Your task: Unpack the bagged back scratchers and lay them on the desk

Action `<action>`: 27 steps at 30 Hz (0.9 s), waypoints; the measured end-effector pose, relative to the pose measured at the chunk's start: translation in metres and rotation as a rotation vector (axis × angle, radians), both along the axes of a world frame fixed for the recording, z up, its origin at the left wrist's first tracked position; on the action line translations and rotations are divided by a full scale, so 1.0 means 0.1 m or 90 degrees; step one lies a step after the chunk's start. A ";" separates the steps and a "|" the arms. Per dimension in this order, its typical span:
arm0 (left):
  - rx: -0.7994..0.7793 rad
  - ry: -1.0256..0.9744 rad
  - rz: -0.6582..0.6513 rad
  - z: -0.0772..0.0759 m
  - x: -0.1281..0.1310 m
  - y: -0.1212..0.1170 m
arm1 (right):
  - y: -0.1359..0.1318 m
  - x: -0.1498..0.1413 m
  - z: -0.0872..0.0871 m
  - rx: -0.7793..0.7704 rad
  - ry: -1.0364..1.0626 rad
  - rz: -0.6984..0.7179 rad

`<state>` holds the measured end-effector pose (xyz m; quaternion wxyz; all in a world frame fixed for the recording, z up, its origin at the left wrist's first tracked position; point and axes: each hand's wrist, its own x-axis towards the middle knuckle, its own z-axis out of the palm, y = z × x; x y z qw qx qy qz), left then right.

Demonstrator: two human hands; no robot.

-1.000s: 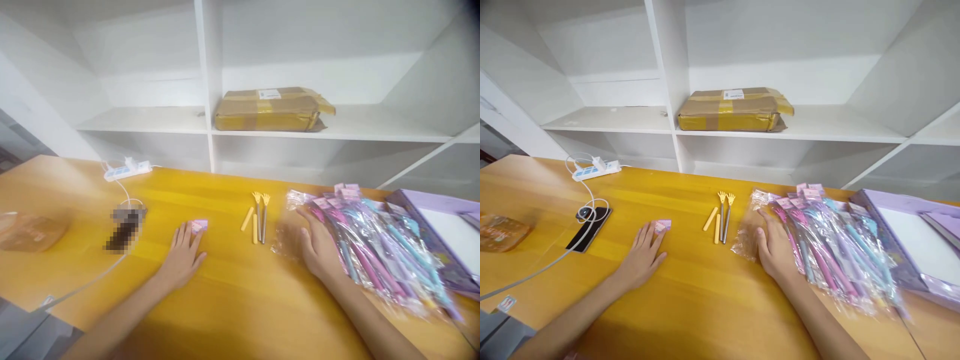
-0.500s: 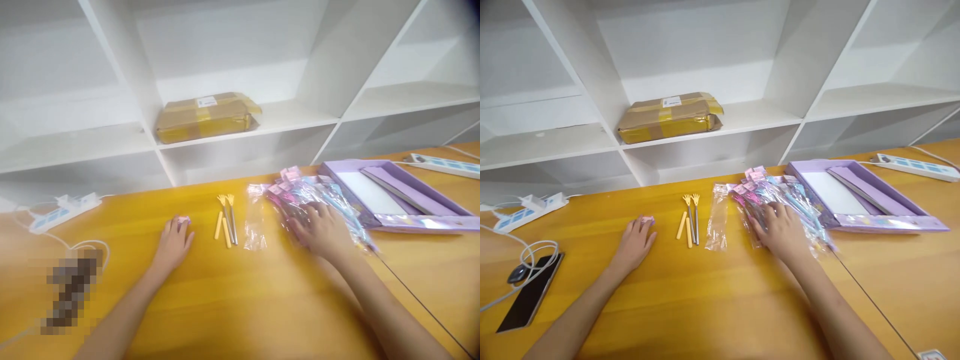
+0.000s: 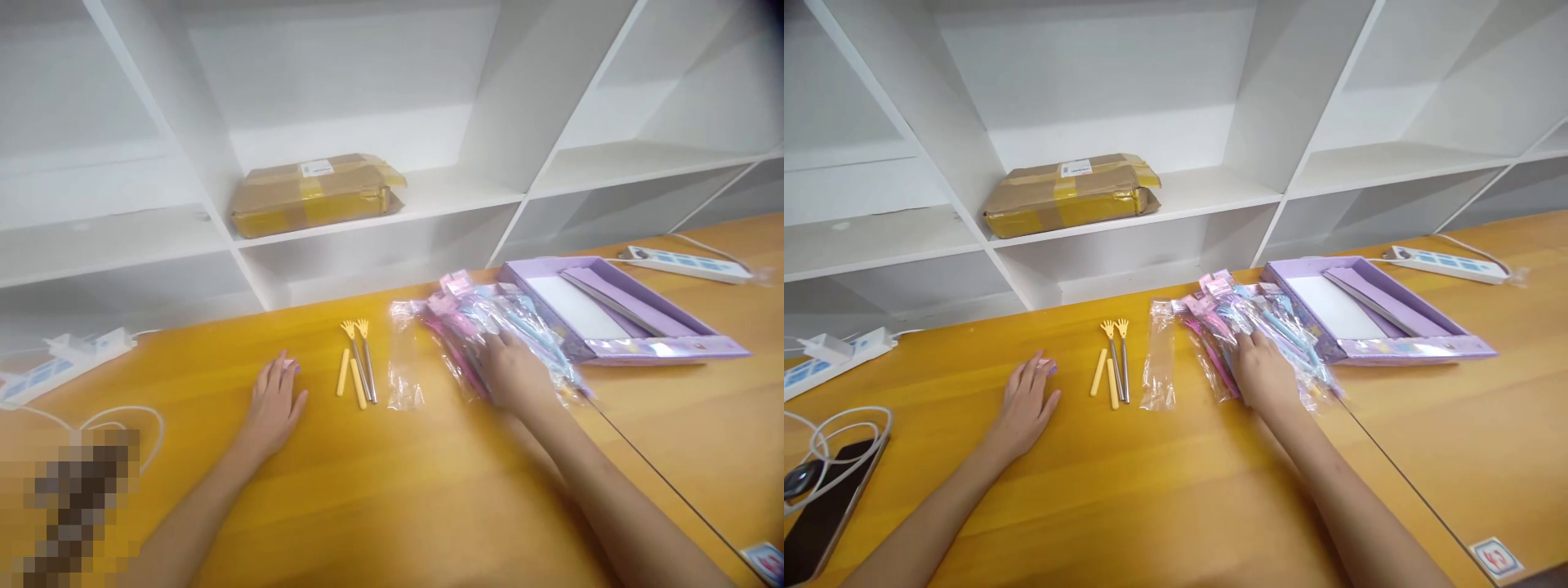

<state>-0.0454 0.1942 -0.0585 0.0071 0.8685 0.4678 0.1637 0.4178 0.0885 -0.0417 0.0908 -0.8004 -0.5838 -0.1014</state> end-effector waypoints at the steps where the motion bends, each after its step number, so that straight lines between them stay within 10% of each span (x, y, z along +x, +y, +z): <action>1: 0.004 -0.016 -0.010 0.01 0.00 0.00 | -0.03 -0.02 0.06 0.011 0.006 -0.009; 6: -0.072 -0.214 -0.104 0.15 0.12 -0.23 | -0.27 -0.50 0.28 0.139 0.127 0.055; 11: -0.558 -0.658 -0.157 0.24 0.69 -0.86 | -0.66 -1.59 0.19 0.064 0.252 0.364; 17: -0.817 -0.904 0.112 0.06 0.99 -1.01 | -0.71 -2.00 0.24 -0.067 0.385 0.518; 27: -0.936 -0.598 -0.065 -0.03 0.72 -0.90 | -0.01 -1.71 -0.20 0.211 0.318 0.617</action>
